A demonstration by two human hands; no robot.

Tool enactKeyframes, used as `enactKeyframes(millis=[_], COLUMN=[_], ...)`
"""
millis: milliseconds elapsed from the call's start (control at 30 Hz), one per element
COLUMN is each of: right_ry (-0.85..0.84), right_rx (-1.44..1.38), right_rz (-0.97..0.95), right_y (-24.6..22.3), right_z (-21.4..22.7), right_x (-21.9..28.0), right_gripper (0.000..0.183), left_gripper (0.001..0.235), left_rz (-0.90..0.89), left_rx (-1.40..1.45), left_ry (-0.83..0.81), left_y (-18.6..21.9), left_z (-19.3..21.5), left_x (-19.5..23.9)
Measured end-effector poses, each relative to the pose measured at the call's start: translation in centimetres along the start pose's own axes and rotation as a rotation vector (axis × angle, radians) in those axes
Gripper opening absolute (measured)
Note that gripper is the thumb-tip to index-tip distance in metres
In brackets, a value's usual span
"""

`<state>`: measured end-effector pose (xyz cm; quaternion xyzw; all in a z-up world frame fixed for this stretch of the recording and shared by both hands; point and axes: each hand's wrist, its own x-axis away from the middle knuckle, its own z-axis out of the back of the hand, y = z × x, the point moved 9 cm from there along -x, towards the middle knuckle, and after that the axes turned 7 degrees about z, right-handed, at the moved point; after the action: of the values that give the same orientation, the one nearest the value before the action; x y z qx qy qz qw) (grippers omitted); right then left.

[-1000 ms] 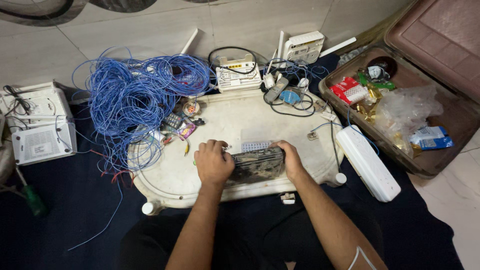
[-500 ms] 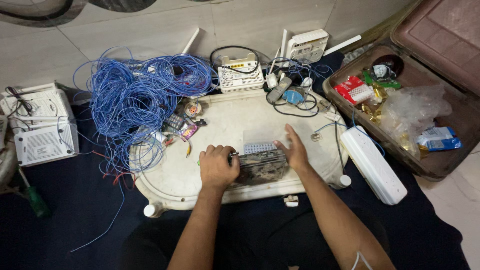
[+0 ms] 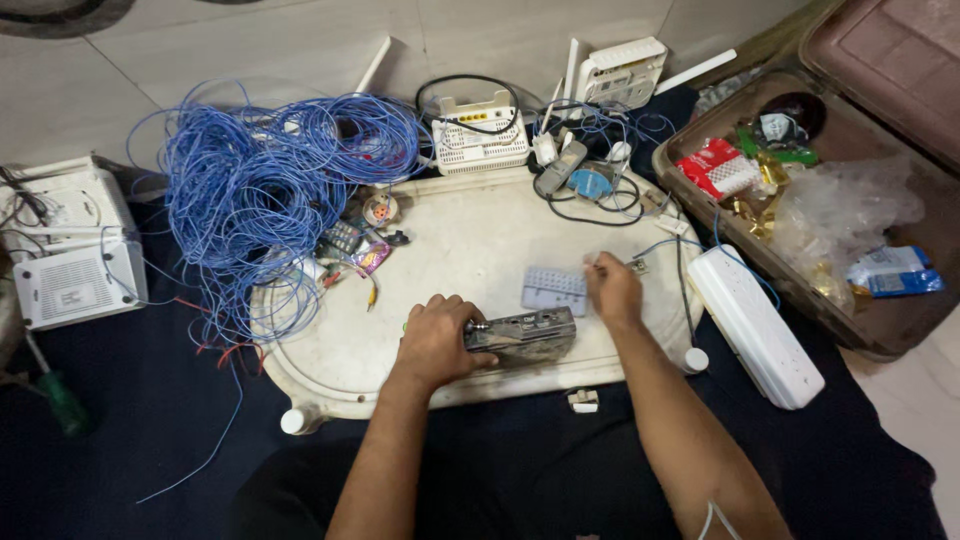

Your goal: The person sits on the floor and works on a small white plastic box and a larger metal chassis. They open the plastic box, remove small components, and use a green-handled screwdriver to unscrew and adjust parts on the metal chassis. The person repeatedly handles the components and tools throughout the clip.

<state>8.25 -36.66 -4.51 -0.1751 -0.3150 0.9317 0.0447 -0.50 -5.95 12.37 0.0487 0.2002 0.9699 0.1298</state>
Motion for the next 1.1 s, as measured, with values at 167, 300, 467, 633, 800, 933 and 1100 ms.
enactKeyframes(millis=[167,300,467,633,800,933,1100], right_ry=[0.202,0.244,0.333,0.307,0.421,0.642,0.447], right_rx=[-0.072,-0.037,-0.079,-0.022,0.001,0.111,-0.009], right_rz=[-0.032,-0.057,-0.016,-0.042,-0.105,0.055,0.441], right_y=[3.4,6.2,8.5,8.2,4.9,-1.6,-10.5], right_z=[3.8,4.5,5.0,4.8,8.3,12.0,9.9], right_x=[0.2,-0.1,-0.6,-0.9,-0.3,1.0,1.3], right_gripper=[0.015,0.015,0.018,0.045,0.077,0.061,0.04], left_gripper=[0.05,0.049,0.047,0.047,0.05,0.05,0.047], left_rz=[-0.026,-0.016,0.036,0.072,0.073,0.102,0.136], left_rx=[0.008,0.029,0.073,0.056,-0.011,-0.104,-0.144], left_ry=[-0.003,0.037,0.096,0.09,0.121,0.045,-0.094], left_y=[0.0,-0.9,-3.3,-3.9,-3.4,-3.6,-4.9], left_z=[0.2,1.3,2.7,2.2,1.7,0.3,-0.8], left_x=[0.0,0.1,0.1,-0.2,0.0,0.0,-0.7])
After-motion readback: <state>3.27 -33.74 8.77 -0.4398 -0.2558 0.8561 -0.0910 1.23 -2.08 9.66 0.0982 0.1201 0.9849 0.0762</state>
